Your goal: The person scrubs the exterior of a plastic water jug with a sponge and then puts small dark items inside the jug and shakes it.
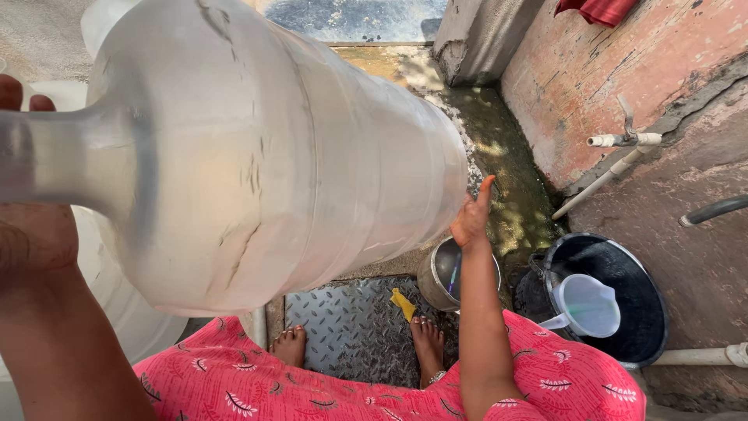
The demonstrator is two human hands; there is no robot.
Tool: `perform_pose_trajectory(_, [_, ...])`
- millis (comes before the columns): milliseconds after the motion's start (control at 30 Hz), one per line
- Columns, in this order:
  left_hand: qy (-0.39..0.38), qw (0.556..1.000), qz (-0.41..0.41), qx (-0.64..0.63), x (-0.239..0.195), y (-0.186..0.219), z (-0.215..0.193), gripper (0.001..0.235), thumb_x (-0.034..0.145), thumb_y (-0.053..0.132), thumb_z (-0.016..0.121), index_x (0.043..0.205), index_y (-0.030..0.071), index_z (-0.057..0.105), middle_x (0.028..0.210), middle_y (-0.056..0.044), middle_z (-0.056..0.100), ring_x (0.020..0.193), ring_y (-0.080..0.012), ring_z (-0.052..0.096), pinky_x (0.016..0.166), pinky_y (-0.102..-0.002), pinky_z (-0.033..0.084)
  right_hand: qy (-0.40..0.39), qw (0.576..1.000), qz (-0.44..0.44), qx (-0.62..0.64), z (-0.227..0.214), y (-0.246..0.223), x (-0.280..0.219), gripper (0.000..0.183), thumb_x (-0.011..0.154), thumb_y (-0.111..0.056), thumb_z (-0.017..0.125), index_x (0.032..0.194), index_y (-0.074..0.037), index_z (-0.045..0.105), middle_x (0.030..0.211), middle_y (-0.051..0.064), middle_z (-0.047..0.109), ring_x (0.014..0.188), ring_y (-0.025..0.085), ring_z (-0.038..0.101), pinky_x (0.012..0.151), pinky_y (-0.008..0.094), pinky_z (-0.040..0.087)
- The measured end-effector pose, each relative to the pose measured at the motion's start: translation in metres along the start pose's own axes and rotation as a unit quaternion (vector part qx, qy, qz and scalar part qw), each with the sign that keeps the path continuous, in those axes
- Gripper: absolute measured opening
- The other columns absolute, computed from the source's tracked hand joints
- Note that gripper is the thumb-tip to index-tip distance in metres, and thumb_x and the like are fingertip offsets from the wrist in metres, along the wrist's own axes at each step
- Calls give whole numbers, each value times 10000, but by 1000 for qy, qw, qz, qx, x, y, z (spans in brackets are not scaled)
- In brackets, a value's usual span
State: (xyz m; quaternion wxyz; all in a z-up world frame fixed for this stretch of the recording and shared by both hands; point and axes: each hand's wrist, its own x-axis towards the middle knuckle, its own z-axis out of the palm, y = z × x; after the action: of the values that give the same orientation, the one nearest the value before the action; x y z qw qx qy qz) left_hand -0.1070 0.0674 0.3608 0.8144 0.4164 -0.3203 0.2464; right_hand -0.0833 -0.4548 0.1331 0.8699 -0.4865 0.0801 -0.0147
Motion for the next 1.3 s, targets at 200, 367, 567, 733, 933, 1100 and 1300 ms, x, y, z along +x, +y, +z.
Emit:
perform_pose_trajectory(200, [183,975,-120,25,-22,-87,-5,602,949,314,862,1368,65,508,1123,-141,697,1116,-272,675,1075,-424,528,112,981,69,-143,-4,62,16,1296,676,-976,422,1617,-96,285,1591,212,411,1451,364,407,1116,646,342])
perform_pose_trajectory(367, [186,956,-198,110,-23,-118,41,316,826,45,806,1082,2,627,1015,-110,692,942,-224,692,916,-361,556,90,970,225,-7,18,180,-4,1067,763,-858,483,1610,-230,320,1613,133,410,1444,379,442,1085,637,429])
perform_pose_trajectory(567, [-84,991,-52,-86,-17,-12,32,380,853,169,819,1169,115,613,1032,-53,710,1069,-196,698,1103,-376,476,178,972,-110,-110,30,26,0,1049,806,-844,385,1600,-191,176,1593,211,325,1437,416,419,1088,648,475])
perform_pose_trajectory(733, [-106,987,4,-124,-27,-9,18,406,815,287,791,1132,126,593,1054,-26,697,1077,-178,693,1146,-376,470,121,962,-243,11,27,-4,1,977,924,-800,389,1621,-125,278,1649,187,362,1497,386,415,1201,569,397])
perform_pose_trajectory(933, [147,974,-164,55,-24,-94,47,310,813,51,674,1107,-5,595,1010,-140,659,994,-272,650,981,-402,505,171,975,138,-24,28,134,-5,887,879,-735,374,1599,-232,256,1613,153,361,1467,388,392,1144,628,378])
perform_pose_trajectory(1100, [51,991,-121,37,-23,-60,51,410,818,57,723,1199,9,580,1034,-146,665,1036,-261,646,1020,-370,476,177,982,59,-29,36,91,-5,917,872,-764,374,1592,-203,291,1611,147,372,1434,373,427,1104,618,416])
perform_pose_trajectory(1300, [-92,983,4,-159,-24,13,21,510,729,333,841,1130,125,604,1012,-22,710,1085,-189,697,1138,-368,450,111,966,-225,65,31,8,9,857,947,-712,333,1570,-123,346,1576,194,433,1451,371,460,1130,529,448])
